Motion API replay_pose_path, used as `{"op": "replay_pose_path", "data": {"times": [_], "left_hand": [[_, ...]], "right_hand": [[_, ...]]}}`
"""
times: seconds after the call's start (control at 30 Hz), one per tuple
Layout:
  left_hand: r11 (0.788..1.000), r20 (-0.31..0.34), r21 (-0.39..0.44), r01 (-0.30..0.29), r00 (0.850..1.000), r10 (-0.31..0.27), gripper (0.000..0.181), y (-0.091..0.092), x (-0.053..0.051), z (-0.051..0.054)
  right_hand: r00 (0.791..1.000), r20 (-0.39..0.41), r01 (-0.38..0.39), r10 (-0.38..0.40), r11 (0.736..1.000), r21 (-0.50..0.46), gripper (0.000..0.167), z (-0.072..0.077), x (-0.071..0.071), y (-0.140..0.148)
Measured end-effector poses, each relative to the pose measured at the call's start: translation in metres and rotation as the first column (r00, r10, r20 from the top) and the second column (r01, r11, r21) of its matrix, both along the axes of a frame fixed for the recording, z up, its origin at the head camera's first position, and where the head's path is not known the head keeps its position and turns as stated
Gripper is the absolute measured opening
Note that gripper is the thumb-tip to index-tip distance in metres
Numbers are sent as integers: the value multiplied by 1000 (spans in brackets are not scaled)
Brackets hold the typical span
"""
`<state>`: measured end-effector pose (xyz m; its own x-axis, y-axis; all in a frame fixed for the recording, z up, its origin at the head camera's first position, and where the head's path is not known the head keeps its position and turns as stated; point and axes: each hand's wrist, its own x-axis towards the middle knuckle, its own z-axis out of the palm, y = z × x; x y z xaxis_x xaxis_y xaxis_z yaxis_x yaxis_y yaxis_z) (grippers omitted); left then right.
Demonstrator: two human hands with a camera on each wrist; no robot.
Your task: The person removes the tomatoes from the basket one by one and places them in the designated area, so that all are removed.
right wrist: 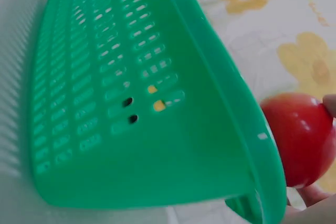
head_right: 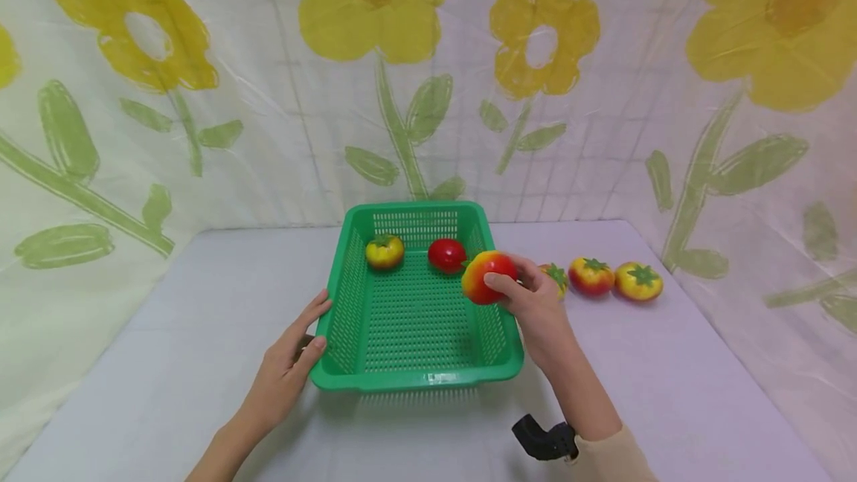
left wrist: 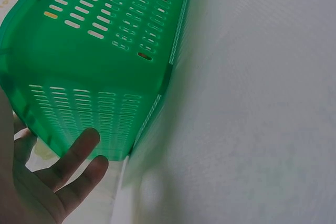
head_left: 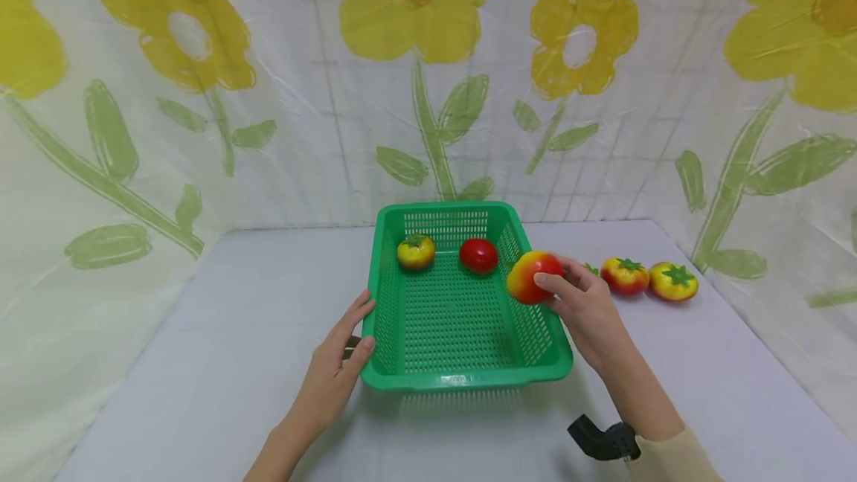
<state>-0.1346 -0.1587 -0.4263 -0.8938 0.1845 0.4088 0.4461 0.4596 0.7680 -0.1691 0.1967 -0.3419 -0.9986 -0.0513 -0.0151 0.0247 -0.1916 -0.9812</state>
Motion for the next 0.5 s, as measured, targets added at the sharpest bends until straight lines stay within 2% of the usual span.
{"op": "replay_pose_path", "data": {"times": [0.13,0.37,0.5], "left_hand": [[1000,5,3,-1,1000,1,49,0,0,1],[1000,-6,5,6,1000,-6,49,0,0,1],[1000,-8,7,6,1000,-6,49,0,0,0]], "right_hand": [[1000,-5,4,-4,998,-63,52,-1,4,7],[1000,12,13,-12,993,-114,70,-3,12,17],[999,13,33,-32,990,-138,67,-3,15,24]]}}
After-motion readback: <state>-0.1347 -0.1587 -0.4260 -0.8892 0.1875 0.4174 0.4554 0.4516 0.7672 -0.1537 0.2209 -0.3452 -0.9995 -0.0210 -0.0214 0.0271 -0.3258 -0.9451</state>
